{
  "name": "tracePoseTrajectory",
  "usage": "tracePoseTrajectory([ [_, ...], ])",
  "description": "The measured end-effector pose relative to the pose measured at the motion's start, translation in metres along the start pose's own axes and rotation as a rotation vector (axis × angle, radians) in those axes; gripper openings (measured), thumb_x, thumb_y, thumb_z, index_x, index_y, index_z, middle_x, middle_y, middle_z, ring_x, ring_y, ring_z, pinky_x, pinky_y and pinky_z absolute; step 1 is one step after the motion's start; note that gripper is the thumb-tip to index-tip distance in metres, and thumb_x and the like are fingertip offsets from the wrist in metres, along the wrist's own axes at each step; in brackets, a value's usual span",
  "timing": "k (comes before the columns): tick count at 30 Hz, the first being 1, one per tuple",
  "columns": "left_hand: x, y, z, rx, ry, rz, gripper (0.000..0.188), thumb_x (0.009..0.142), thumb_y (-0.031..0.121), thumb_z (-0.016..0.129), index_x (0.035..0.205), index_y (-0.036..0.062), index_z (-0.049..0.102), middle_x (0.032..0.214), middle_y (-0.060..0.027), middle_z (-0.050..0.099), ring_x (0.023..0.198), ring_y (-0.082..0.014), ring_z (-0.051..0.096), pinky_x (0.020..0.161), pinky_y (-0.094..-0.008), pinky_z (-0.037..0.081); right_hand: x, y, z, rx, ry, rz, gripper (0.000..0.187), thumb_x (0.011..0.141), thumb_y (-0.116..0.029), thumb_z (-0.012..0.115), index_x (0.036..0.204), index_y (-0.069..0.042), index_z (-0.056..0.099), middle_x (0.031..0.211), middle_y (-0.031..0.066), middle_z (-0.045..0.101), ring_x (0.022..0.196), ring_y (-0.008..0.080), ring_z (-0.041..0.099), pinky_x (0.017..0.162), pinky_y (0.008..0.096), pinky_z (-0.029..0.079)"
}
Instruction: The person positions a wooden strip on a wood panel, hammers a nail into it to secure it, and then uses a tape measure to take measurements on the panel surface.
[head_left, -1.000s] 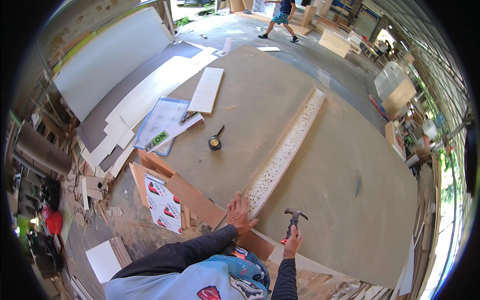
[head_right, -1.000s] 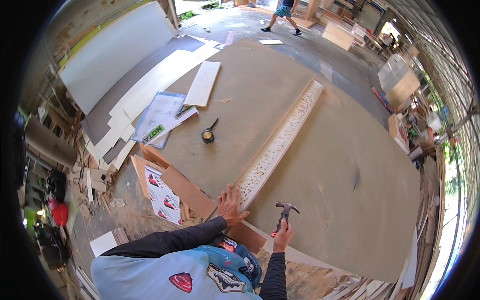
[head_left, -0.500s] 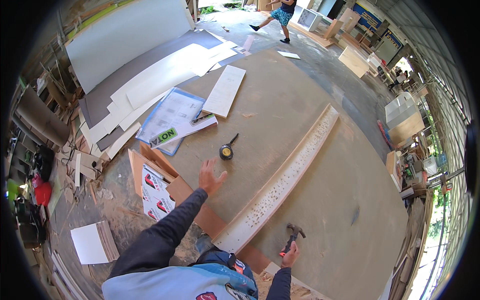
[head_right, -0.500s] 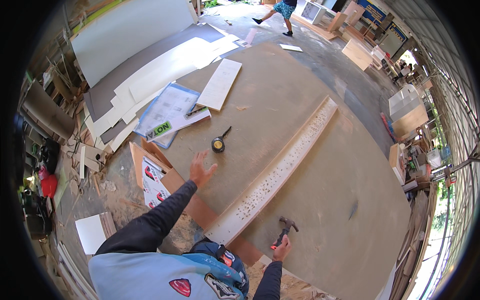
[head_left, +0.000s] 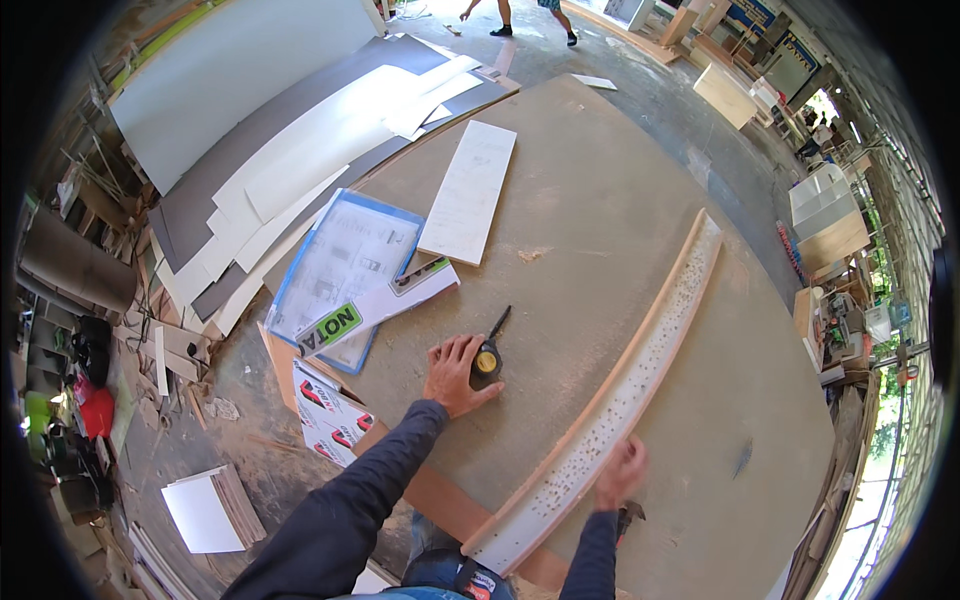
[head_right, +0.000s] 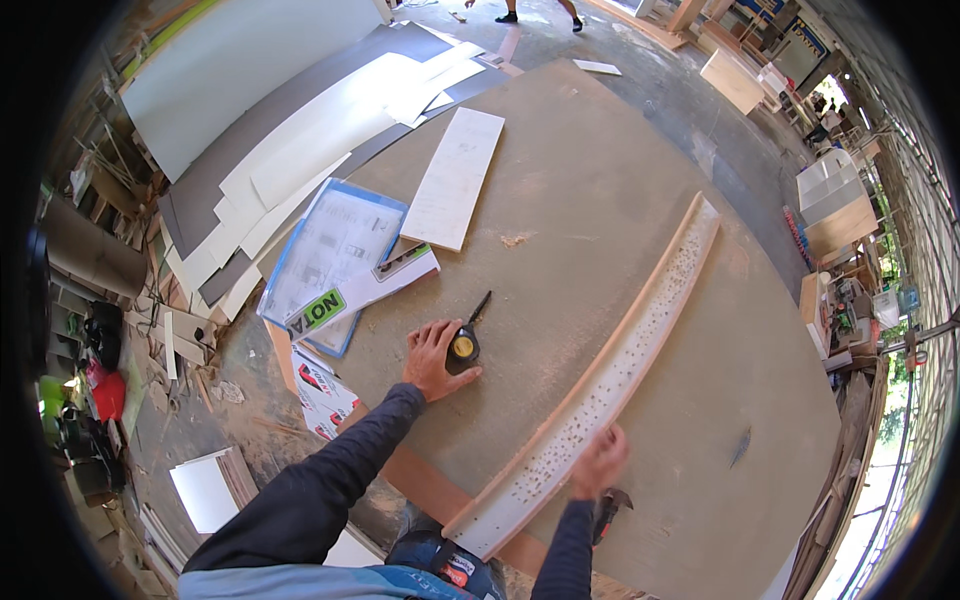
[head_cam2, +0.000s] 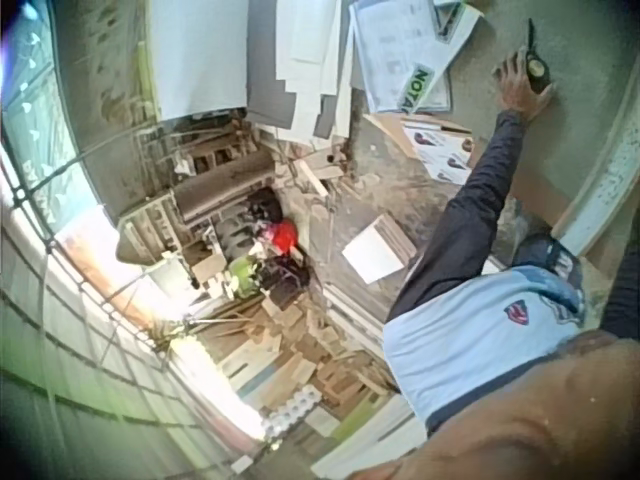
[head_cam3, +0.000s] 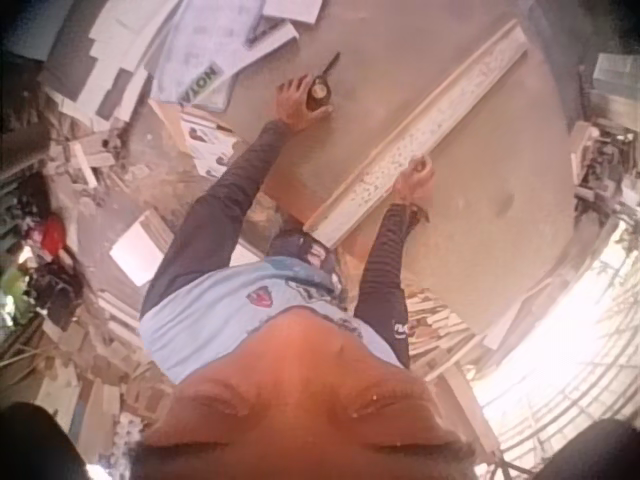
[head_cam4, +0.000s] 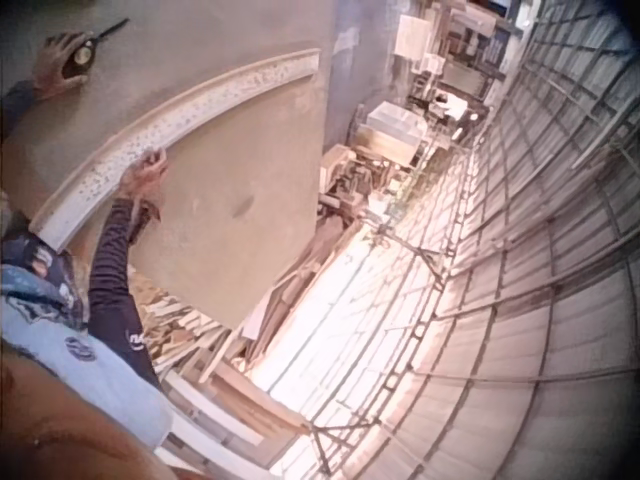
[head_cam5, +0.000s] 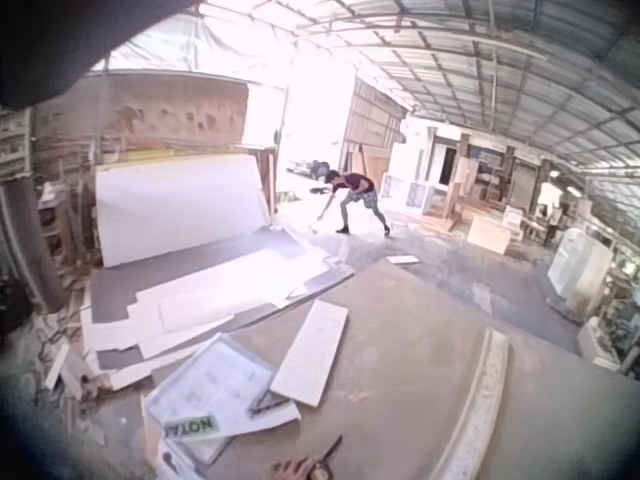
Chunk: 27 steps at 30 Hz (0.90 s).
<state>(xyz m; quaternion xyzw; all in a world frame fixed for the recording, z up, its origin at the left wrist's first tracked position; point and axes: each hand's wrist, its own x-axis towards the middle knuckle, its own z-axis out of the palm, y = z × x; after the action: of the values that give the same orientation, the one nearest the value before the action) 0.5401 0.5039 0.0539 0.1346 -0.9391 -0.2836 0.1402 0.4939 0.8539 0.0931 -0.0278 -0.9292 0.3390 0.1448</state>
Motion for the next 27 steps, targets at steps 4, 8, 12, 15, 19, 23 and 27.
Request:
tracePoseTrajectory([
  [4,0.001,-0.008,-0.006,-0.038,0.039,-0.021,0.090,0.072,0.055,0.081,0.142,0.0089,0.050,0.136,-0.0136,0.053,0.132,-0.0321,0.044,0.109,-0.0480,0.030,0.048,-0.177,0.144,0.275,-0.319,0.025,0.054,0.093,-0.040,0.071,0.123,0.004,0.059,0.108,0.0201,0.062,0.105,0.0335,0.062,0.093,0.0428,0.050],
  [8,0.004,-0.013,0.007,0.001,-0.004,0.010,0.087,0.070,0.053,0.079,0.140,0.0072,0.053,0.135,-0.0140,0.053,0.131,-0.0322,0.045,0.108,-0.0493,0.031,0.074,-0.301,0.270,-0.030,-0.343,-0.143,0.105,0.081,-0.059,0.077,0.147,0.010,0.034,0.140,0.0339,0.050,0.130,0.0454,0.050,0.110,0.0524,0.039],
  [12,-0.023,-0.035,0.038,-0.162,-0.061,-0.101,0.070,0.081,0.044,0.068,0.135,0.0023,0.057,0.138,-0.0164,0.054,0.132,-0.0334,0.045,0.108,-0.0533,0.029,0.056,-0.354,0.336,-0.305,-0.425,-0.062,0.145,0.062,-0.076,0.083,0.157,0.009,0.015,0.148,0.0390,0.036,0.139,0.0530,0.037,0.114,0.0607,0.031],
  [15,-0.026,-0.040,0.035,-0.122,-0.019,-0.033,0.065,0.085,0.040,0.064,0.137,0.0023,0.056,0.138,-0.0176,0.054,0.133,-0.0338,0.045,0.108,-0.0540,0.029,0.055,-0.365,0.336,-0.284,-0.517,0.006,0.150,0.054,-0.068,0.092,0.157,0.008,0.014,0.146,0.0357,0.037,0.138,0.0506,0.038,0.112,0.0606,0.034],
  [19,-0.008,-0.032,0.022,-0.031,-0.011,0.040,0.070,0.080,0.038,0.070,0.140,0.0051,0.054,0.139,-0.0163,0.054,0.132,-0.0343,0.046,0.107,-0.0533,0.031,0.095,-0.369,0.316,-0.342,-0.490,-0.005,0.142,0.054,-0.050,0.099,0.156,0.007,0.018,0.141,0.0308,0.042,0.130,0.0447,0.046,0.108,0.0503,0.042],
  [23,0.013,-0.008,-0.012,-0.197,0.003,-0.033,0.081,0.070,0.036,0.078,0.141,0.0072,0.052,0.137,-0.0150,0.053,0.131,-0.0343,0.046,0.106,-0.0508,0.032,0.153,-0.327,0.284,-0.506,-0.363,-0.298,0.123,0.063,-0.032,0.097,0.154,0.008,0.024,0.133,0.0252,0.047,0.122,0.0384,0.052,0.105,0.0428,0.045],
  [27,0.009,-0.016,-0.014,-0.191,0.019,-0.057,0.083,0.067,0.035,0.079,0.141,0.0089,0.053,0.135,-0.0133,0.053,0.130,-0.0344,0.046,0.107,-0.0498,0.032,0.164,-0.293,0.235,-0.446,-0.163,-0.631,0.098,0.073,-0.011,0.086,0.152,0.010,0.032,0.125,0.0192,0.052,0.114,0.0323,0.052,0.099,0.0404,0.046],
])
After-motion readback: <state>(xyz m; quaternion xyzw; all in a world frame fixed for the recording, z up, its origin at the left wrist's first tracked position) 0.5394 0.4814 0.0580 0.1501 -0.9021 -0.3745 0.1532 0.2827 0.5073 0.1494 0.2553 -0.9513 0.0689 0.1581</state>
